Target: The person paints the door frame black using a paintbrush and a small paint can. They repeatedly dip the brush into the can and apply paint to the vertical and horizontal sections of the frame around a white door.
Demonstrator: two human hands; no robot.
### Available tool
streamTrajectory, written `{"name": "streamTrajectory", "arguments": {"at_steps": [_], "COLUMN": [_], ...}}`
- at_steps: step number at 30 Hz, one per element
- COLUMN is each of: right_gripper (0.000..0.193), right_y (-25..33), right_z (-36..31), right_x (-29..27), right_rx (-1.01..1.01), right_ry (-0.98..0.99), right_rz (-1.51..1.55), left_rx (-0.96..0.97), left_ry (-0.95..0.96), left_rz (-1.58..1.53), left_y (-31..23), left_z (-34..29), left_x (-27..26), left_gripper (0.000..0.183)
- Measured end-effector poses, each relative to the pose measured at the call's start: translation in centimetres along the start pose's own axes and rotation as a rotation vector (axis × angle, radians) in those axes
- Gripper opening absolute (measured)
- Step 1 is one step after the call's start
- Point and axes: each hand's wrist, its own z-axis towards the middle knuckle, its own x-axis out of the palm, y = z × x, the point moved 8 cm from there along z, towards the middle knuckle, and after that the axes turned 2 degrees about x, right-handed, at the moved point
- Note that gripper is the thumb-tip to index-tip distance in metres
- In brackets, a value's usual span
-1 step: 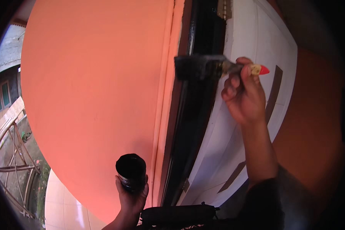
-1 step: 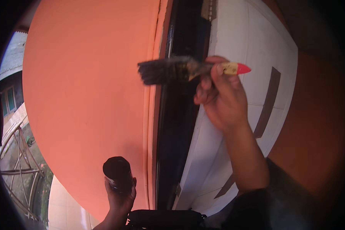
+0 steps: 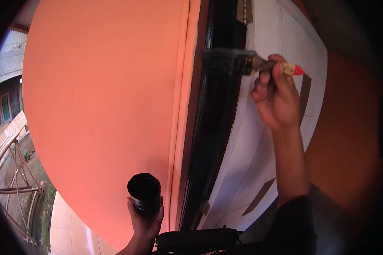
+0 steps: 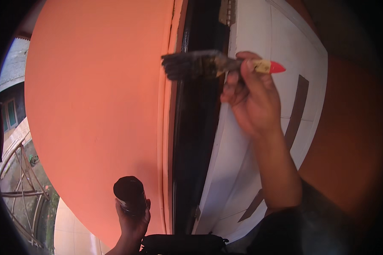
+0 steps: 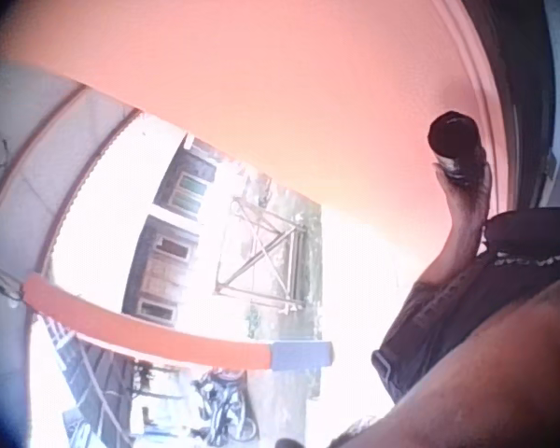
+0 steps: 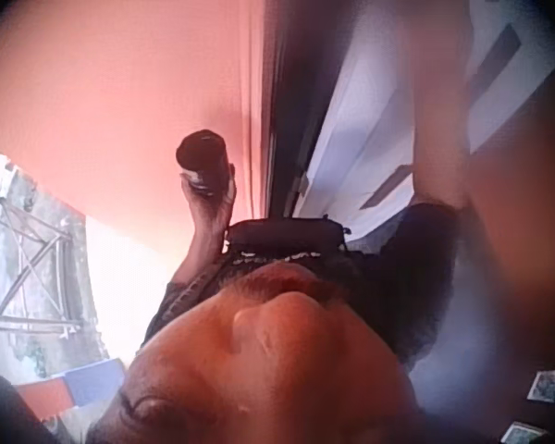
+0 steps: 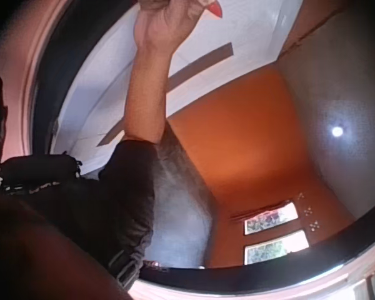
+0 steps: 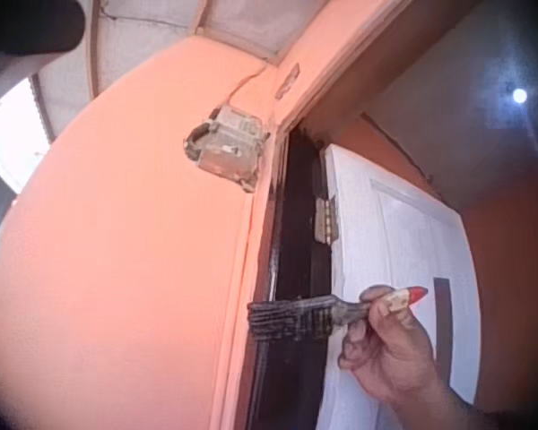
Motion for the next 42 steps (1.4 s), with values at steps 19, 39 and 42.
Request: {"name": "streamTrajectory", "arguments": {"at_steps": [19,39,42], "right_gripper": [0.010,0.020,0.019], "right_y": [19.7,18.0,17.7], "right_z": [23.9,31.3,31.3], "right_x": [-3.0,-3.4,-3.4], "right_rx": [-0.367,-0.238,-0.208], "right_ry": [-0.201,-0.254,-0.249], "right_rz": [-0.940,-1.428,-1.439], "left_rx": [0.276,0.450,0.448], "left_ry": [-0.078,-0.167,-0.172], "left_rz": [0.116,0.103,0.100], "left_y": [-2.4,-3.5,-3.5], "left_z": [1.1,0.8,1.0], "left_x": [4.1,4.9,5.1], "left_gripper": [0.071,0.066,0.067]}}
